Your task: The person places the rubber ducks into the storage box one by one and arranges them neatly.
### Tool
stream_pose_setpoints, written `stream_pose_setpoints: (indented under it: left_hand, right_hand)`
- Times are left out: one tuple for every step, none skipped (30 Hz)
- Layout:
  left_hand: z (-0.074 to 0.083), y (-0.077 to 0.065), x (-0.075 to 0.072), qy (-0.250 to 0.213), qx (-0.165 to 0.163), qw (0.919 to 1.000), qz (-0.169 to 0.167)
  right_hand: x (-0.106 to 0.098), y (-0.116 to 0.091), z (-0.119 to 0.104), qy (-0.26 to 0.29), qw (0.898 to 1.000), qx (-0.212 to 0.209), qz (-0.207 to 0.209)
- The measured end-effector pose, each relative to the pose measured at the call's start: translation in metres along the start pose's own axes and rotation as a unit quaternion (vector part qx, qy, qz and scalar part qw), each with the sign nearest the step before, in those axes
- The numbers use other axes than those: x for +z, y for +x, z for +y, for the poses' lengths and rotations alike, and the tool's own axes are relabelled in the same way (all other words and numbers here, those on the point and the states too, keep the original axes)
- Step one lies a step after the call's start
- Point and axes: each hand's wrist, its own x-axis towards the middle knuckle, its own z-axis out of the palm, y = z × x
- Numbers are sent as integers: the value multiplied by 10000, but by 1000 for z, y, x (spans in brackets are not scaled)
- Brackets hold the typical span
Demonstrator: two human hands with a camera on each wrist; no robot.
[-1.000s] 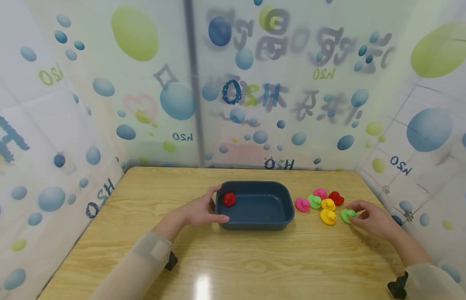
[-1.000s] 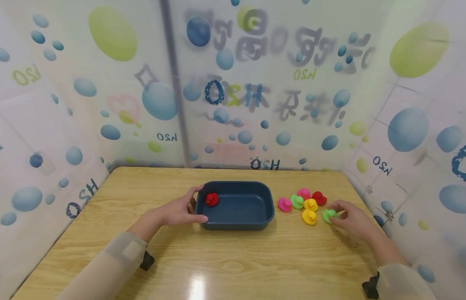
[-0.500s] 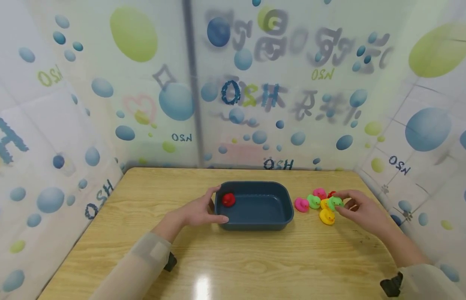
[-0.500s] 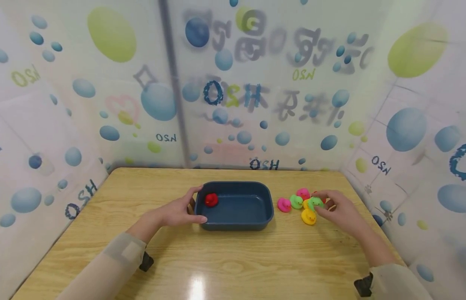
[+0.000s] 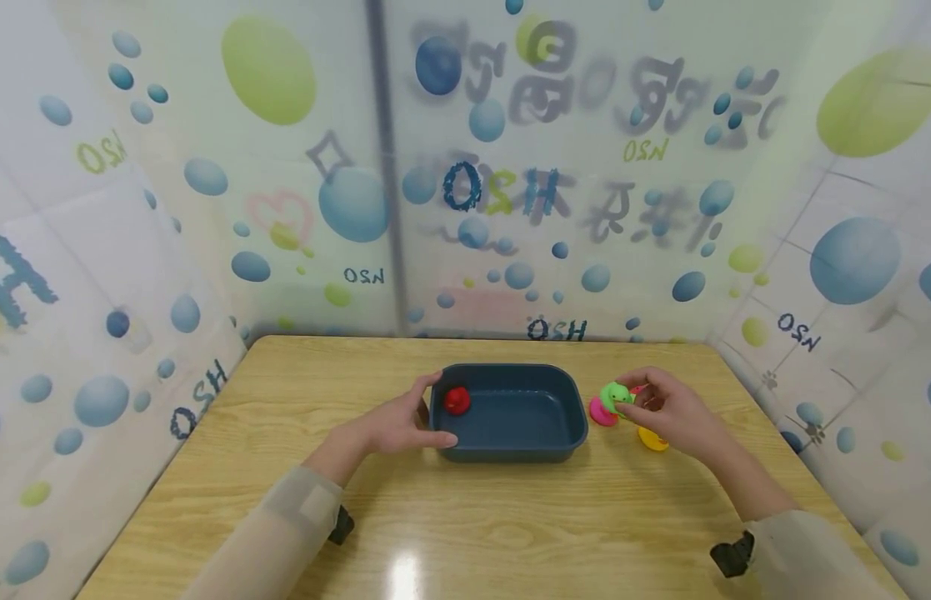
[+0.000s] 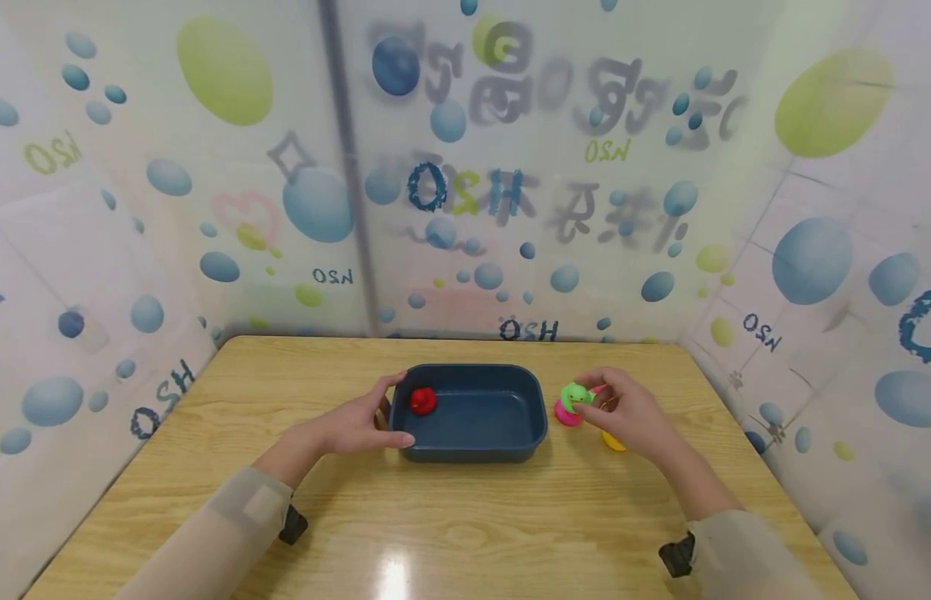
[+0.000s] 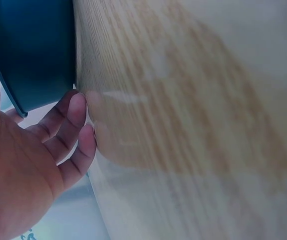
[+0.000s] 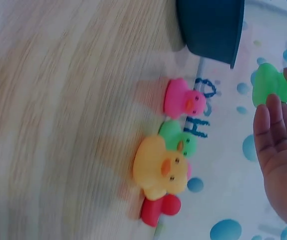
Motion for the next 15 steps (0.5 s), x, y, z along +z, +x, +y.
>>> stream_pose_setpoints:
  left_hand:
    - [0,0,0,2,-17,10000,3]
    - [0,0,0,-4,-13,10000,1]
    - [0,1,0,-3,-31,10000,-1]
    - [0,0,1,-5,-39,10000,-5]
    - [0,0,1,6,-42,10000,-5]
    - [0,0,1,11,-36,10000,-2]
    - [0,0,1,9,-37,10000,-4]
    - [0,0,1,8,-39,10000,0]
    - [0,0,1,13,-57,10000,2]
    - [0,0,1,7,-67,10000,6]
    - [1,0,1,7,-74,10000,8]
    - [1,0,1,9,-79,10000,13]
    - [1,0,0,9,-96,10000,15]
    - [1,1,0,12,-101,9999,19]
    - [1,1,0,15,-102,9999,18]
  right_hand:
    - [3,2,-2,42,10000,-14,-26]
    - [7,5,-4,96,9999,-34,-55]
    - [10,7,-6,170,9998,-60,-82]
    - [14,9,-8,246,9996,-112,-117]
    - [17,11,-10,349,9992,-149,-161]
    - [21,13,-12,433,9987,-177,-208]
    - [24,16,-14,520,9982,-205,-233]
    - [28,18,-16,593,9976,-227,-263]
    - [31,20,-18,627,9973,-245,-281]
    - [34,22,-20,653,9970,-261,-311]
    - [38,24,-22,674,9968,-256,-337]
    - [41,26,-24,678,9967,-261,-368]
    - [44,28,-26,660,9967,-282,-383]
    - [47,30,-28,632,9967,-302,-413]
    - [50,32,-30,606,9967,-325,-428]
